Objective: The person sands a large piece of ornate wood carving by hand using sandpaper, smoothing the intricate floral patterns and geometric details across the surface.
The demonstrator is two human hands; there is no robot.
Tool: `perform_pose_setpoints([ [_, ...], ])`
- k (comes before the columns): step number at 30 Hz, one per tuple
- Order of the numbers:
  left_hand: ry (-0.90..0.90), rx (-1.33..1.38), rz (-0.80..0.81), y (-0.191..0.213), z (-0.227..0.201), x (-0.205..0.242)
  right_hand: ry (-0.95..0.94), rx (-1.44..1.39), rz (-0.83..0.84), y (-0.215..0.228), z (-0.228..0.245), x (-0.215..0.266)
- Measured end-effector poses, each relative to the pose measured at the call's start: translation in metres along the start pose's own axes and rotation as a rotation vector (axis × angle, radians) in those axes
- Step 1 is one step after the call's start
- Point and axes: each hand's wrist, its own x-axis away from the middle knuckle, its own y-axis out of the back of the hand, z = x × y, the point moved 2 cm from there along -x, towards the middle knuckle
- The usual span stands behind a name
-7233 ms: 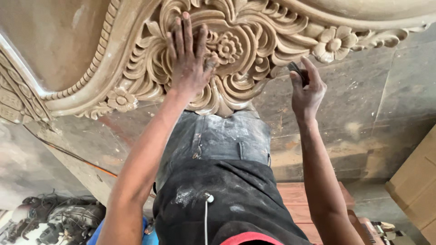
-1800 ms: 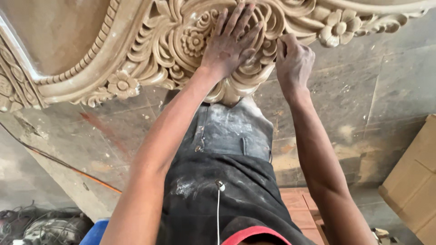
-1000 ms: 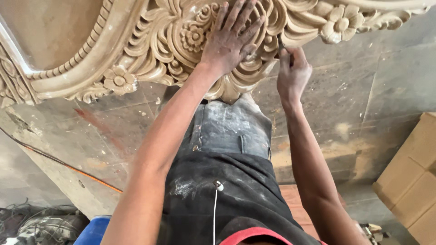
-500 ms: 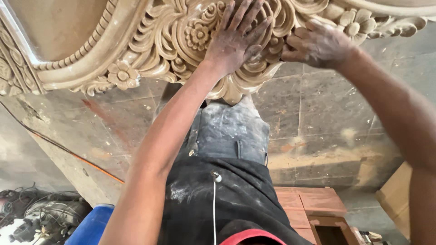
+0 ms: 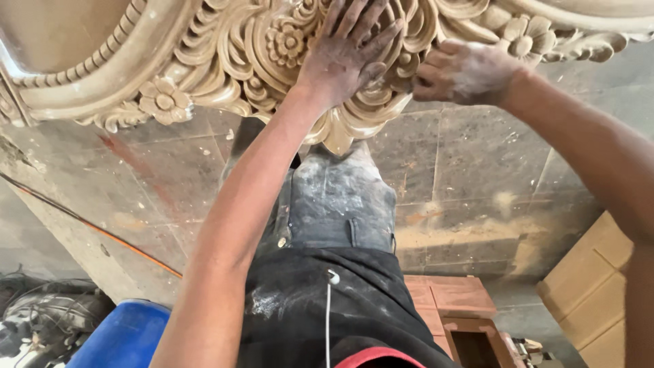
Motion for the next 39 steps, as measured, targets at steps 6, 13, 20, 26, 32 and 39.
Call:
perform_pose_setpoints([
  [6,0.037,0.038,-0.013,-0.005,0.000,0.003,-0.911,-1.302,0.119,-0.008,-0.033,0.020],
  [13,0.044,0.023,0.033,-0.009,-0.002,0.001,-1.124,-0.939,-0.306,-0.015,0.010,0.036],
  [20,0.000,0.010,-0.017,-0.033,0.011,0.001,-1.678,-0.849,-0.579,0.029,0.109,-0.044],
  [26,-0.045,-0.027,-0.107,-0.036,0.013,-0.005,-1.936,-1.013,-0.541,0.061,0.143,-0.054],
  [32,-0.037,-0.071,-0.106,-0.049,0.016,0.002,-2.124,-0.996,-0.726,0.056,0.126,-0.068],
  [39,-0.087,-0.069,-0.170,-0.047,0.018,-0.002,-2.260,-0.892,-0.688,0.047,0.117,-0.092],
])
